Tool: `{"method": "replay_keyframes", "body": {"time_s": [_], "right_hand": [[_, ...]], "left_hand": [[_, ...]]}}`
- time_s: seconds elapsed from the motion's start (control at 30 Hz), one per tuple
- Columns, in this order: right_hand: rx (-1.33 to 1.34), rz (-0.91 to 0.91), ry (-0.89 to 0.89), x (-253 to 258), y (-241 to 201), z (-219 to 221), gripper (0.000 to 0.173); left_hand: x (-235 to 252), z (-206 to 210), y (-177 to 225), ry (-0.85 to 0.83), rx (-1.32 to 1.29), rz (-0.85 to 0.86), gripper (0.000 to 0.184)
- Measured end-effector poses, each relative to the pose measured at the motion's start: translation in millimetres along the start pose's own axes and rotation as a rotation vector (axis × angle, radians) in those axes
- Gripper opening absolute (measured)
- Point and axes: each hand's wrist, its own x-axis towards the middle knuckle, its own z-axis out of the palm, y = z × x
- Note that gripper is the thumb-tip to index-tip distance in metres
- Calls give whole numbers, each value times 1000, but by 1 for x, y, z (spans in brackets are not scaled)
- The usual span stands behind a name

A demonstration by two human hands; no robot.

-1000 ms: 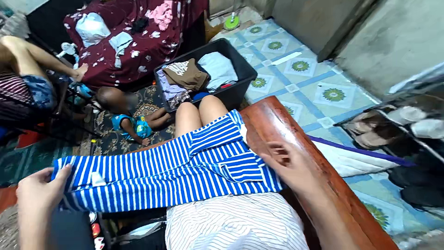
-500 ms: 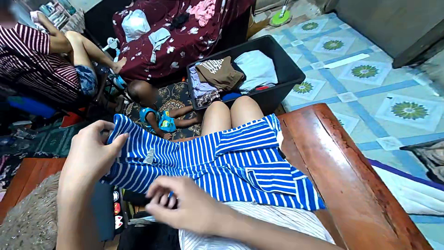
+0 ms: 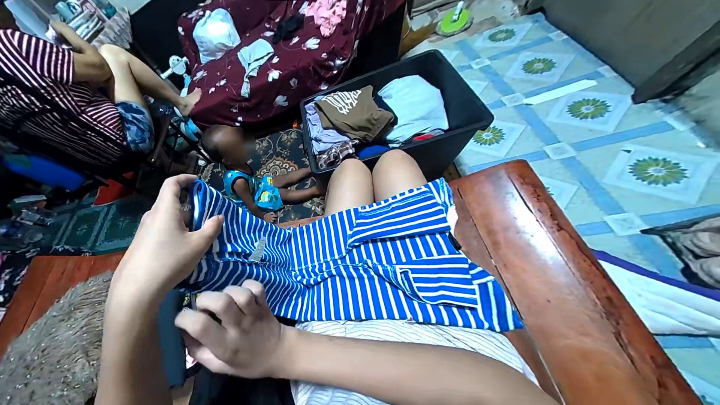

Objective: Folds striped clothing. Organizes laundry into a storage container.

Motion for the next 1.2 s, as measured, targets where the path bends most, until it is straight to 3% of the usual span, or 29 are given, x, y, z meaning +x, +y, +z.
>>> {"method": "replay_keyframes", "body": {"time_s": [0.1, 0.3, 0.67, 0.93, 1.2], "right_hand": [[-69, 4, 71, -1, 10, 16, 27], [-95, -15, 110, 3, 33, 23, 25], [-81, 14, 155, 20, 51, 14, 17], [-228, 61, 24, 23, 60, 11, 20], [-101, 54, -35, 27, 57, -8, 13]], "left_hand": [[1, 3, 0, -23, -37, 22, 67], [12, 1, -5, -111, -149, 105, 73], [24, 12, -8, -146, -350, -23, 42], [28, 15, -8, -133, -452, -54, 41], [31, 12, -4, -187, -413, -54, 42]]}}
